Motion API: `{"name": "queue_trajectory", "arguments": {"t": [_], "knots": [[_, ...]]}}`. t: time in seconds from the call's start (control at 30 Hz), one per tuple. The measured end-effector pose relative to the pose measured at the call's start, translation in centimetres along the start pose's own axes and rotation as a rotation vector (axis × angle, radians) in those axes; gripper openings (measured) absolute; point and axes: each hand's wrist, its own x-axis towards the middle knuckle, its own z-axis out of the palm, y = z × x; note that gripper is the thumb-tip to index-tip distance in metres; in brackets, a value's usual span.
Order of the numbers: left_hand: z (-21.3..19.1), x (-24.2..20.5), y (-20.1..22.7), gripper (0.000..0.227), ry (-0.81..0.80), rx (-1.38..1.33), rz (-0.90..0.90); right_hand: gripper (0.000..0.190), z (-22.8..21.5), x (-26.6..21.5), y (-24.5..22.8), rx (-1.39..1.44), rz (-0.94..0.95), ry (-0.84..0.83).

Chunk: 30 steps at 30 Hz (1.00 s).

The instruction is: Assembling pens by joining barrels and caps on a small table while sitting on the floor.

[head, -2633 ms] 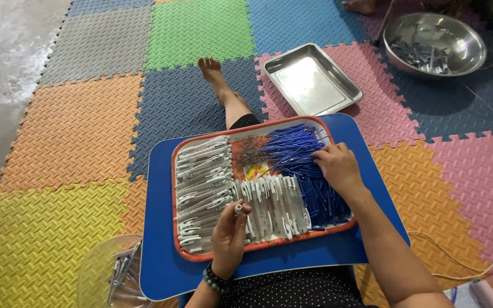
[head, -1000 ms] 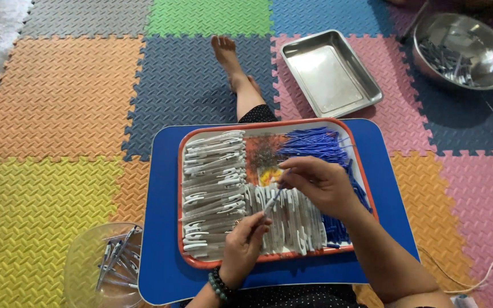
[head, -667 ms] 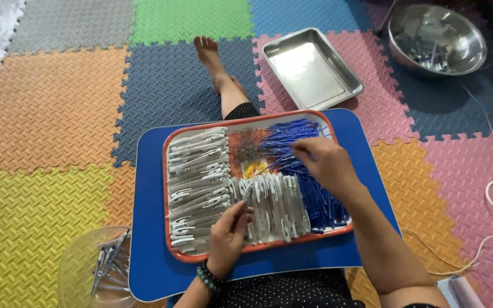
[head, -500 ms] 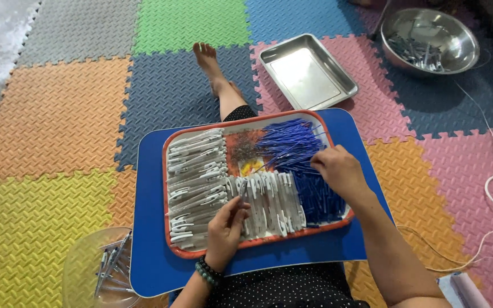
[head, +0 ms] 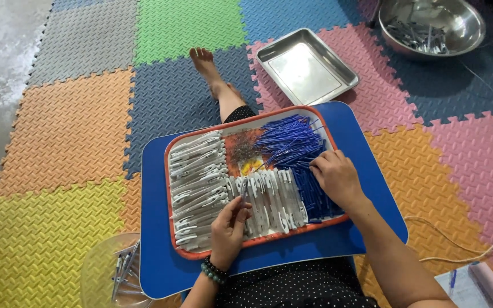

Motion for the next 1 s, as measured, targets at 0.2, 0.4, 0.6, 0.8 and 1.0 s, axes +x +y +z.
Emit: {"name": "queue_trajectory", "arguments": {"t": [0.2,0.4,0.6,0.8,1.0], "knots": [[0.1,-0.2,0.3,0.042,0.011,-0.035,0.0,0.053,-7.2,4.0,-7.8,0.834,0.342,-0.232],[-0.2,0.0,0.8,0.045,-0.013,-0.026,-0.045,0.05,-4.0,5.1,-11.7,1.272,0.19,-0.171],[-0.3,0.2,1.1,0.042,-0.037,-0.028,-0.055,0.05,-3.7,5.5,-12.9,1.309,0.205,-0.192],[-0.3,0.2,1.5,0.04,-0.019,-0.046,-0.029,0.045,-3.4,5.0,-12.7,1.381,0.202,-0.211],[-1.4,1.6,4.9,0.036,0.003,-0.001,-0.002,0.021,-4.0,5.1,-11.3,1.38,0.219,-0.111]]}}
